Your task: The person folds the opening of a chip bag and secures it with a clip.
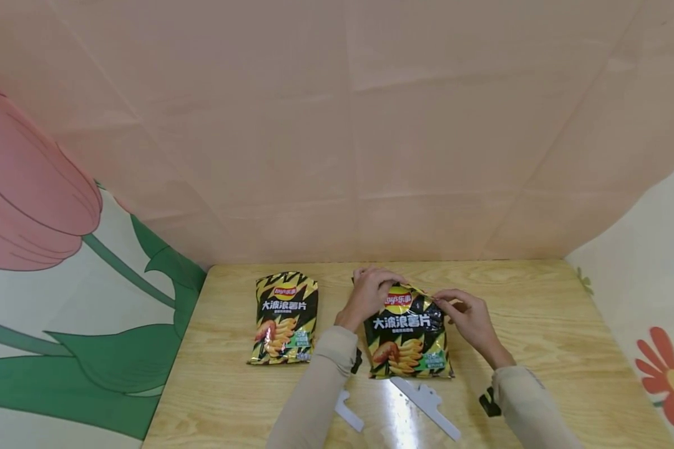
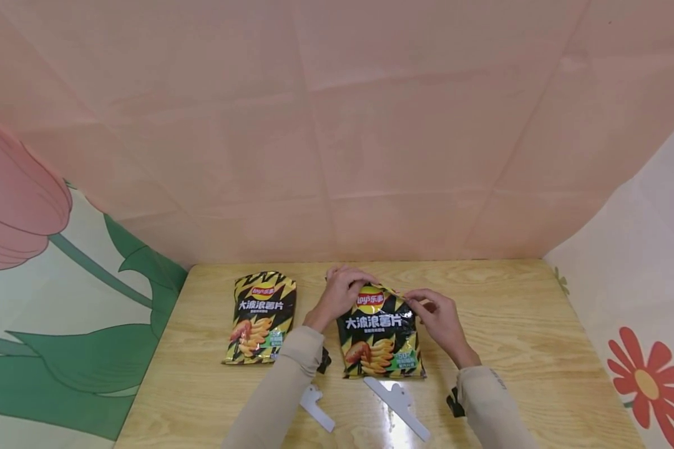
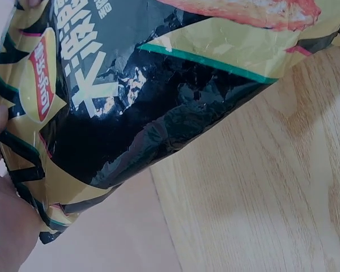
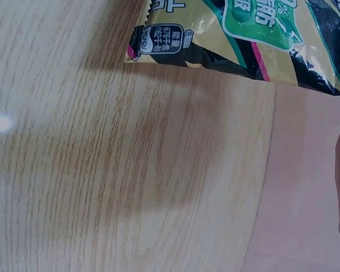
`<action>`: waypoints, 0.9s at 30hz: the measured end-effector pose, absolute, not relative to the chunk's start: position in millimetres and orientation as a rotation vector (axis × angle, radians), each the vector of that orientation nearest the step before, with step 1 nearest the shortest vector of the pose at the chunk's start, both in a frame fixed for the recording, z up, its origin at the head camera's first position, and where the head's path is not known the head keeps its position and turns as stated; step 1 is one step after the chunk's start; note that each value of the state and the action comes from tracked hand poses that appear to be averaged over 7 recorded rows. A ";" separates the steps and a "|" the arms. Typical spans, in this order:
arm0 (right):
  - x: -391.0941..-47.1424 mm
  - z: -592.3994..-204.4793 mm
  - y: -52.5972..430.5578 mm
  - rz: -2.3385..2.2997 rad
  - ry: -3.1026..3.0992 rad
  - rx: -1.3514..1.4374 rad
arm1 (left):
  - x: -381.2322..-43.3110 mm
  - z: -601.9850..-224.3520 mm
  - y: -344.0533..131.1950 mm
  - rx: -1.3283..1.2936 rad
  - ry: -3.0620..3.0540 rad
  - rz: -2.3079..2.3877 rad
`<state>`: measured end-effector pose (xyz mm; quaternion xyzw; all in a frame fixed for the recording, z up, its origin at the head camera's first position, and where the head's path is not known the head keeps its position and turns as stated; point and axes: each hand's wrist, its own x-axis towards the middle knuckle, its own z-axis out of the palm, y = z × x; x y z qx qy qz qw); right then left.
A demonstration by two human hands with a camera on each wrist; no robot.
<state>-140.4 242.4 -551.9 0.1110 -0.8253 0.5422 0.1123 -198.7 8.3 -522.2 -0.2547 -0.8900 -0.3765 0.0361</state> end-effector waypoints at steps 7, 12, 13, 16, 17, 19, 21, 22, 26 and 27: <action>-129.9 -528.1 234.9 1.520 -2.471 0.356 | -197.2 -522.0 7.4 -0.765 -2.744 -1.168; -134.2 -540.0 236.5 1.550 -2.429 0.386 | -196.3 -520.4 8.2 -0.748 -2.746 -1.215; -135.8 -544.5 237.3 1.566 -2.415 0.393 | -196.1 -520.3 8.6 -0.738 -2.750 -1.222; -140.6 -556.9 239.9 1.594 -2.386 0.417 | -195.8 -520.2 10.4 -0.721 -2.756 -1.218; -141.8 -560.6 241.1 1.590 -2.386 0.417 | -195.8 -520.4 11.1 -0.720 -2.757 -1.206; -142.7 -564.4 242.2 1.559 -2.399 0.412 | -195.9 -520.6 12.5 -0.724 -2.761 -1.173; -142.8 -565.5 243.1 1.526 -2.421 0.402 | -195.9 -520.8 13.4 -0.729 -2.764 -1.162; -142.5 -565.3 243.5 1.516 -2.433 0.393 | -195.9 -521.2 13.9 -0.731 -2.770 -1.158; -141.0 -563.3 244.1 1.495 -2.482 0.348 | -195.9 -522.6 15.0 -0.718 -2.799 -1.133; -140.7 -562.8 244.1 1.495 -2.495 0.332 | -195.8 -523.1 15.3 -0.717 -2.805 -1.121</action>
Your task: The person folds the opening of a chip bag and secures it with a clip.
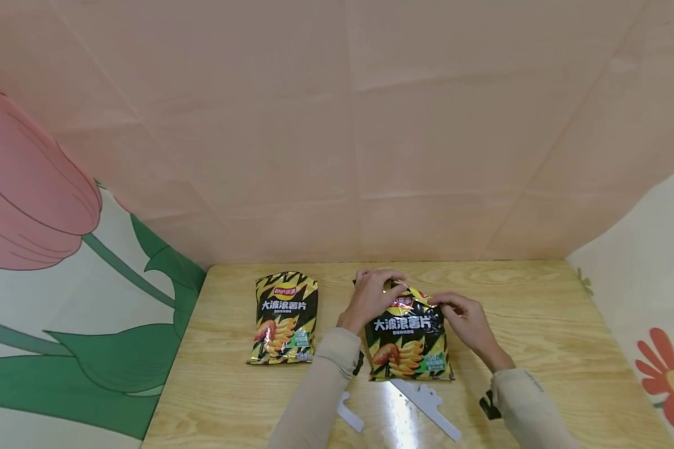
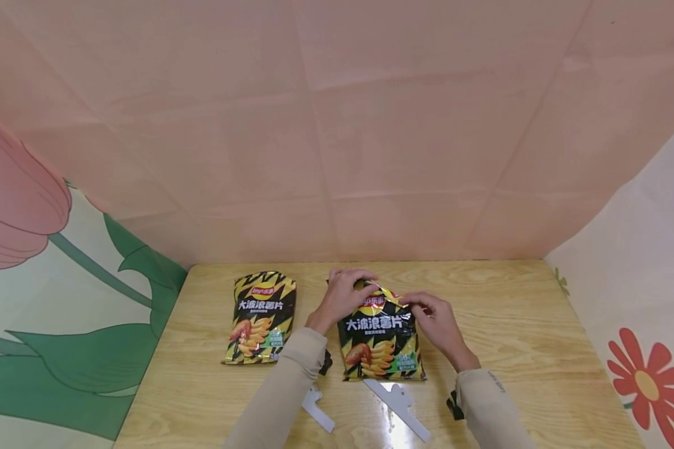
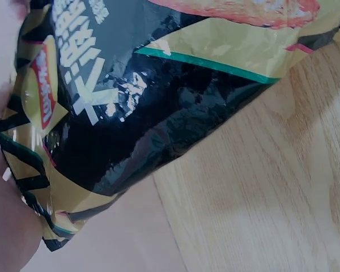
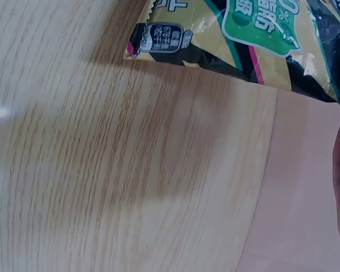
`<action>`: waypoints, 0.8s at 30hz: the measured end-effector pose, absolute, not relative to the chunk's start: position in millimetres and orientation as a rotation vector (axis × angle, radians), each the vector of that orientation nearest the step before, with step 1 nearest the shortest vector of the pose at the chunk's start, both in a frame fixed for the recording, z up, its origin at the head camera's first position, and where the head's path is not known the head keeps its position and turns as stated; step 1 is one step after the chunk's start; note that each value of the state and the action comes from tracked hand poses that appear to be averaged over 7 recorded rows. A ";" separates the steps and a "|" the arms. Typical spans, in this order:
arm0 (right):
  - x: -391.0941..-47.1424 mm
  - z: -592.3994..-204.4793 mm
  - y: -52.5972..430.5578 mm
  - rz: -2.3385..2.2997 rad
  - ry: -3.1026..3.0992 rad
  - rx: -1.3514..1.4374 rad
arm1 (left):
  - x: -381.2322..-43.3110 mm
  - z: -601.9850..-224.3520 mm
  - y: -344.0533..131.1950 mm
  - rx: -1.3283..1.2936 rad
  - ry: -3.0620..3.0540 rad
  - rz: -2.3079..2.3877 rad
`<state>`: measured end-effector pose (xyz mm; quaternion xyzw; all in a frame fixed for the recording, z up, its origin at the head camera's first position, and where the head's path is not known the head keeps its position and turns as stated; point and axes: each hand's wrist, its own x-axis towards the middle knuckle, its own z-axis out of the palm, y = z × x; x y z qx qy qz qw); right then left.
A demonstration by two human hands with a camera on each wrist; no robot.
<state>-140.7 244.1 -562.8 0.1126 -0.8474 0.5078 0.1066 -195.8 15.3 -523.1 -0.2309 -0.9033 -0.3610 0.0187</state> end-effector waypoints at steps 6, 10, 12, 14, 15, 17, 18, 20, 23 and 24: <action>-141.4 -562.9 241.4 1.518 -2.566 0.198 | -194.7 -523.7 17.9 -0.729 -2.799 -1.061; -142.2 -562.6 239.8 1.524 -2.570 0.174 | -194.0 -523.6 19.0 -0.726 -2.805 -1.027; -142.4 -562.7 239.4 1.515 -2.557 0.197 | -193.8 -524.4 18.8 -0.719 -2.826 -0.985; -142.4 -563.1 239.0 1.500 -2.544 0.223 | -193.8 -525.5 18.1 -0.717 -2.848 -0.936; -142.6 -563.5 238.9 1.495 -2.538 0.237 | -194.0 -526.3 17.8 -0.716 -2.855 -0.911; -142.6 -564.3 238.4 1.492 -2.527 0.253 | -194.5 -527.5 17.1 -0.718 -2.864 -0.875; -142.7 -564.6 238.4 1.485 -2.527 0.257 | -194.6 -527.6 16.8 -0.719 -2.865 -0.868; -142.8 -564.7 238.0 1.470 -2.529 0.258 | -195.0 -527.4 16.5 -0.725 -2.860 -0.866; -143.1 -564.7 238.2 1.451 -2.538 0.253 | -194.8 -526.3 16.0 -0.728 -2.860 -0.877; -143.2 -564.8 238.4 1.448 -2.540 0.250 | -194.6 -525.9 15.8 -0.728 -2.862 -0.878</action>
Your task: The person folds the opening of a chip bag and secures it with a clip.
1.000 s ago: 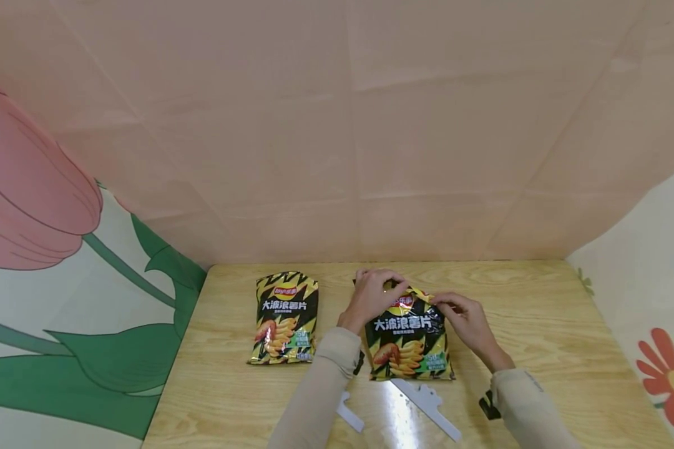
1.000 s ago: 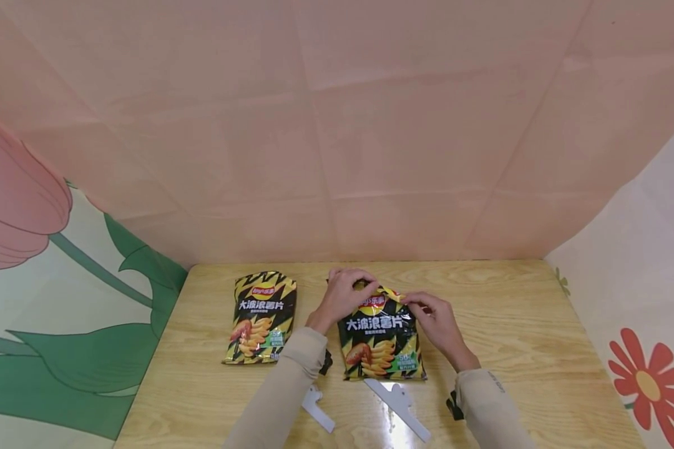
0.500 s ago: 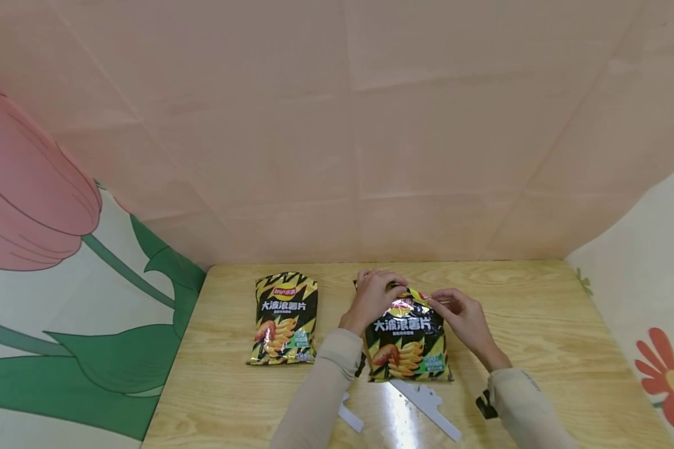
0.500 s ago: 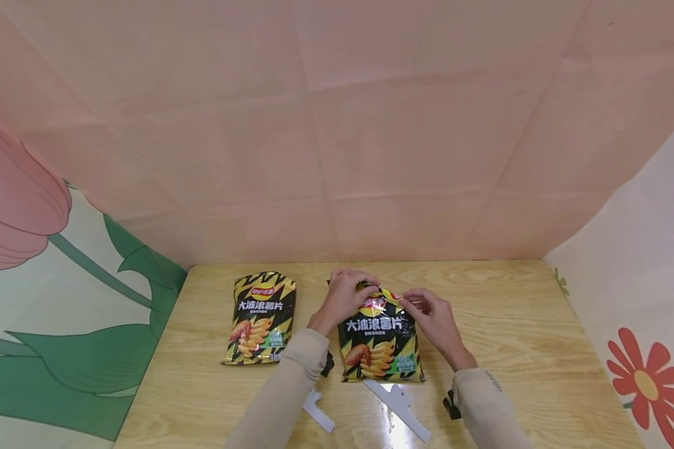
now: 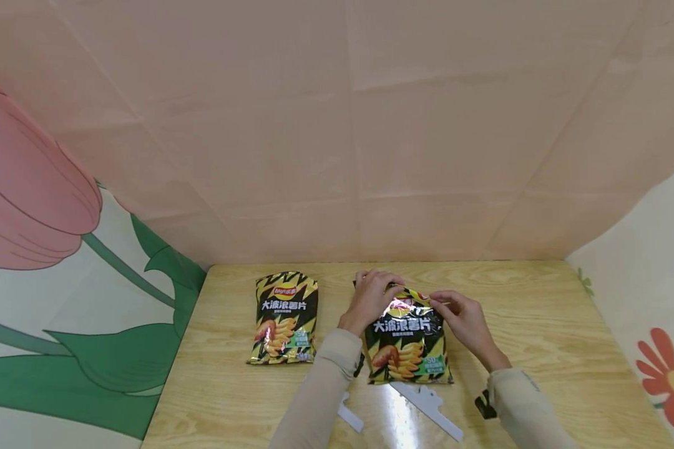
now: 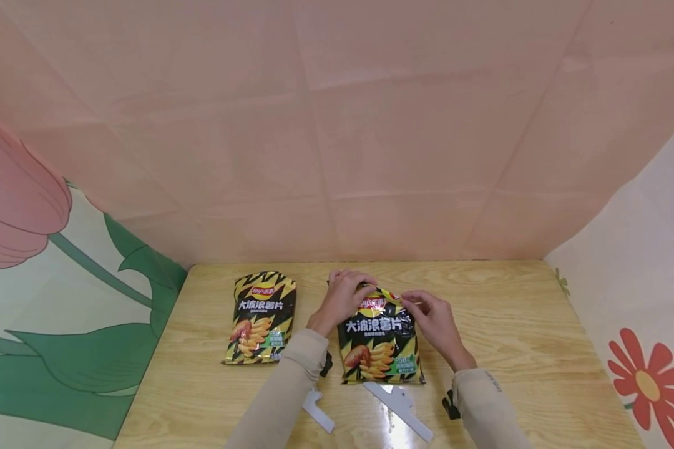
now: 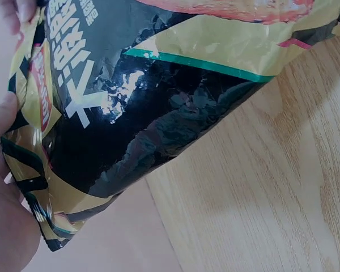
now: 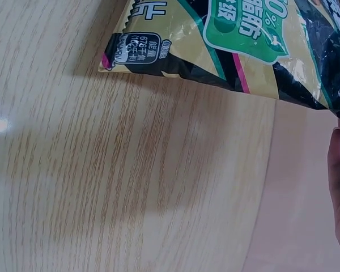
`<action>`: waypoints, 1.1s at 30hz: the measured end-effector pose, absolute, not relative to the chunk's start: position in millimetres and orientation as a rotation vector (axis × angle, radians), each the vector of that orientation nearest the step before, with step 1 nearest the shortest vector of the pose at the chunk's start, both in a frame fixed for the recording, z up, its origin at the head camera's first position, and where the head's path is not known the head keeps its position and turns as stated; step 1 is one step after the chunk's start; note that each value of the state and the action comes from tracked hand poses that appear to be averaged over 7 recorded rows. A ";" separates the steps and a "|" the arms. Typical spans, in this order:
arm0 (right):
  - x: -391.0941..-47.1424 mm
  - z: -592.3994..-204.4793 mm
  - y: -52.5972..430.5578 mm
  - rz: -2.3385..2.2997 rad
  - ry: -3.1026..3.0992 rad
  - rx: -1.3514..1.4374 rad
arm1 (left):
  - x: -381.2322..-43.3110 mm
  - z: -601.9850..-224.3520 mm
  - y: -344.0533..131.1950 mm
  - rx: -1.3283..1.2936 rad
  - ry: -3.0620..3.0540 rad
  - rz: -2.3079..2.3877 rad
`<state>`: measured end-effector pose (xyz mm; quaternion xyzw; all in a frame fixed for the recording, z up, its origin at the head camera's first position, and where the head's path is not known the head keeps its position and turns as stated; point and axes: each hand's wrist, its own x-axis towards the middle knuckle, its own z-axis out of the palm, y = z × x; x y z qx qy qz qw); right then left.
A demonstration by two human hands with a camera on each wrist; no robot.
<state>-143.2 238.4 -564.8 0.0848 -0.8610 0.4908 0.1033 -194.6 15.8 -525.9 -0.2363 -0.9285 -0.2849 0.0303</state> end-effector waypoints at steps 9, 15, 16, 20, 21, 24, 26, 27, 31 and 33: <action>-143.5 -565.2 240.7 1.401 -2.589 0.219 | -194.1 -523.6 16.4 -0.740 -2.907 -0.869; -143.4 -562.7 240.5 1.398 -2.614 0.207 | -195.7 -523.7 16.8 -0.767 -2.919 -0.859; -143.3 -562.4 240.5 1.397 -2.616 0.204 | -196.0 -523.5 16.8 -0.771 -2.917 -0.860; -142.7 -562.0 239.9 1.414 -2.615 0.171 | -196.2 -523.2 16.8 -0.786 -2.911 -0.873; -142.4 -562.0 239.4 1.425 -2.617 0.160 | -196.1 -523.4 16.9 -0.787 -2.909 -0.875; -141.0 -562.4 237.8 1.458 -2.642 0.124 | -195.6 -523.2 17.4 -0.788 -2.910 -0.867; -140.2 -562.5 236.7 1.495 -2.665 0.093 | -195.3 -523.2 17.9 -0.788 -2.908 -0.844; -140.1 -562.6 236.2 1.508 -2.677 0.078 | -195.1 -523.2 18.3 -0.789 -2.906 -0.831; -141.2 -562.3 234.7 1.507 -2.713 0.052 | -194.9 -523.3 20.0 -0.794 -2.889 -0.772; -142.6 -563.0 234.2 1.474 -2.719 0.059 | -194.9 -523.5 20.7 -0.799 -2.881 -0.757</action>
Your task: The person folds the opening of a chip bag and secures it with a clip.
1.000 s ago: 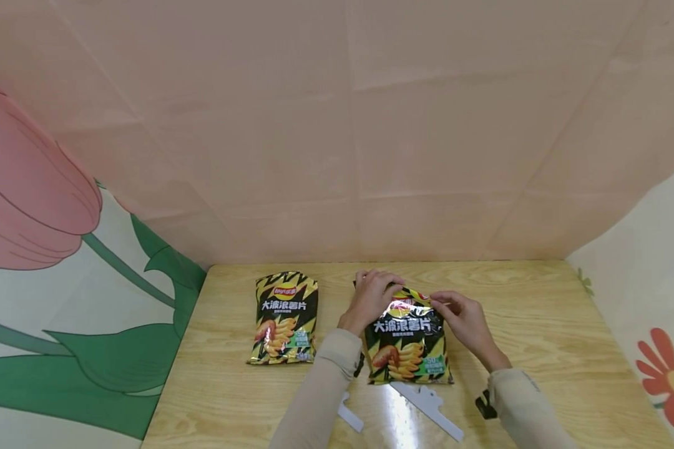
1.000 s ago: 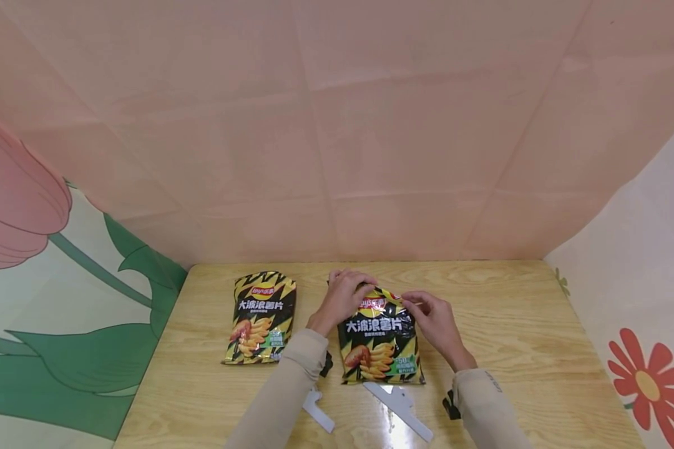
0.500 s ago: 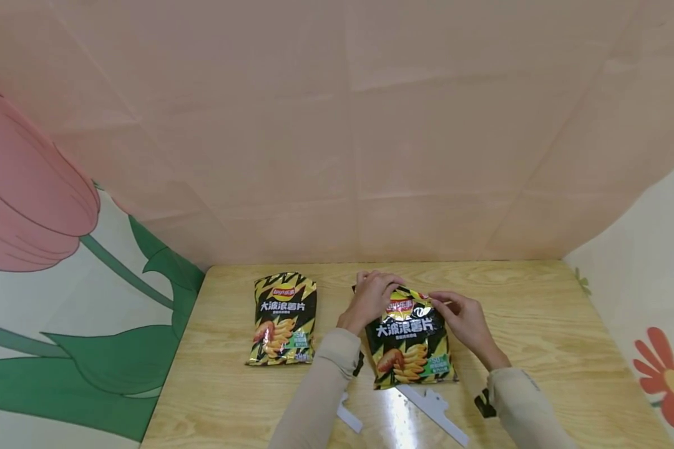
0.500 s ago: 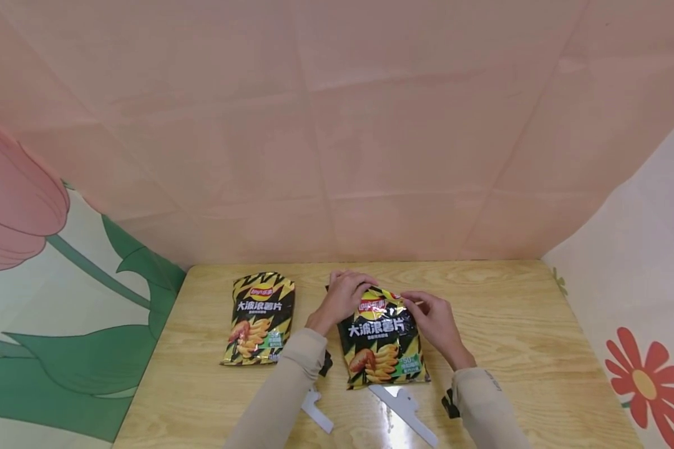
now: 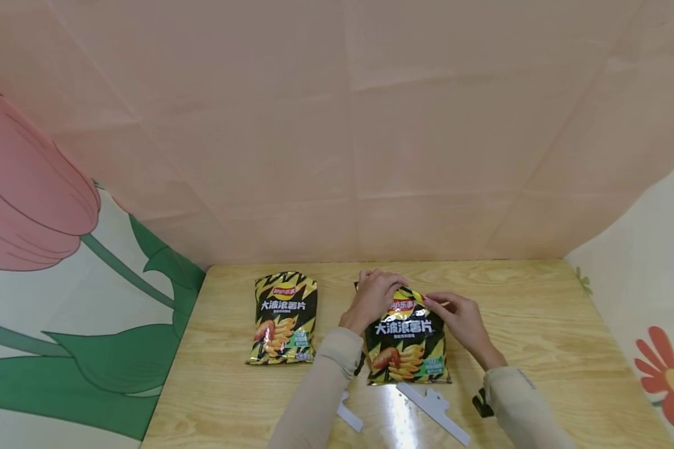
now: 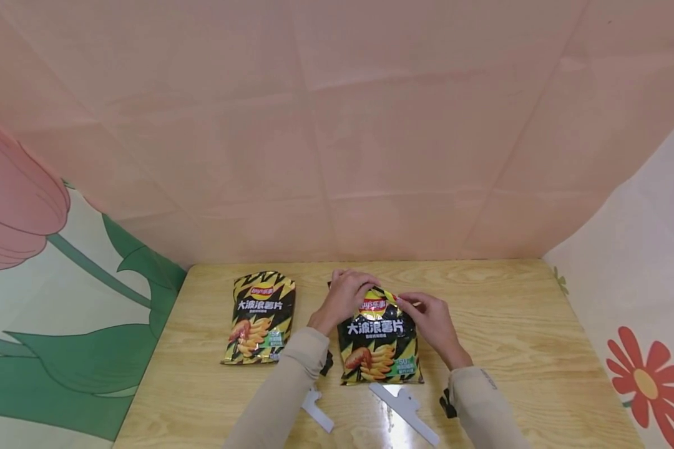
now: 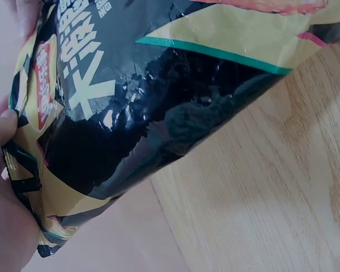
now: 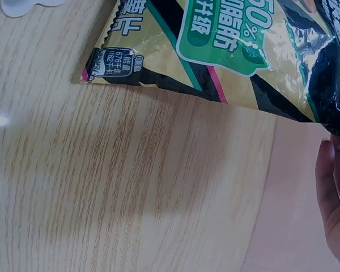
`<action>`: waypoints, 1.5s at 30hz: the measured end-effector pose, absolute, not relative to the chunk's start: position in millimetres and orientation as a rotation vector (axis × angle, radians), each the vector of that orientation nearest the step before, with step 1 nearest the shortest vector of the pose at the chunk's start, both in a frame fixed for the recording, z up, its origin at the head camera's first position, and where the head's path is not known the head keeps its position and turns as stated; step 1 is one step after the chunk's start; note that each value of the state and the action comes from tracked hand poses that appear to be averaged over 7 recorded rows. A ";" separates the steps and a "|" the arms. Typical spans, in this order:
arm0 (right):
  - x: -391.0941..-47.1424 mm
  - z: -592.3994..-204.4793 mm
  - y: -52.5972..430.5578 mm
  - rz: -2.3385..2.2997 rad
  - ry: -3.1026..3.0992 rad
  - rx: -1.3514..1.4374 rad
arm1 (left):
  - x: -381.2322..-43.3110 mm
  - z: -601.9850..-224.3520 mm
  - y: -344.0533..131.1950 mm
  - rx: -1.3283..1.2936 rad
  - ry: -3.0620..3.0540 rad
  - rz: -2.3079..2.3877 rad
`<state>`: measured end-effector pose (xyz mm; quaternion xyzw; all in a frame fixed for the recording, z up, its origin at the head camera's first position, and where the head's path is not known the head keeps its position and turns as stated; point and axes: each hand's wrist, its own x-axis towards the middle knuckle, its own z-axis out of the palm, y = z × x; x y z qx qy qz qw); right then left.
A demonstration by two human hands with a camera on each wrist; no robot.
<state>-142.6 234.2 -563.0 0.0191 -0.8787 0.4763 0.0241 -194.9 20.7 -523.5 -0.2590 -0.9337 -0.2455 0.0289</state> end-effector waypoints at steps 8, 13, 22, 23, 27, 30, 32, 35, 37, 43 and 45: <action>-144.9 -565.4 234.6 1.392 -2.711 0.102 | -196.0 -523.8 20.8 -0.777 -2.847 -0.726; -143.9 -564.3 234.5 1.395 -2.717 0.104 | -198.7 -524.9 18.5 -0.696 -2.825 -0.724; -146.6 -563.0 234.5 1.361 -2.746 0.071 | -201.0 -521.5 19.1 -0.657 -2.824 -0.728; -147.0 -563.0 234.9 1.362 -2.750 0.071 | -200.8 -521.4 19.8 -0.654 -2.826 -0.725; -147.3 -564.8 237.0 1.393 -2.757 0.076 | -200.3 -522.1 21.4 -0.649 -2.831 -0.706; -146.7 -566.7 238.9 1.428 -2.751 0.077 | -200.5 -523.3 21.1 -0.652 -2.837 -0.692; -145.9 -567.6 240.0 1.432 -2.743 0.085 | -200.7 -523.9 20.1 -0.657 -2.832 -0.702; -144.9 -568.0 240.7 1.420 -2.733 0.089 | -200.4 -524.4 18.6 -0.659 -2.795 -0.722; -144.6 -568.4 240.6 1.398 -2.736 0.087 | -200.3 -524.9 17.8 -0.658 -2.766 -0.735; -144.6 -569.1 240.1 1.362 -2.752 0.004 | -200.8 -526.3 17.3 -0.649 -2.729 -0.729; -144.4 -569.1 240.2 1.357 -2.757 -0.021 | -201.0 -526.8 17.1 -0.646 -2.723 -0.727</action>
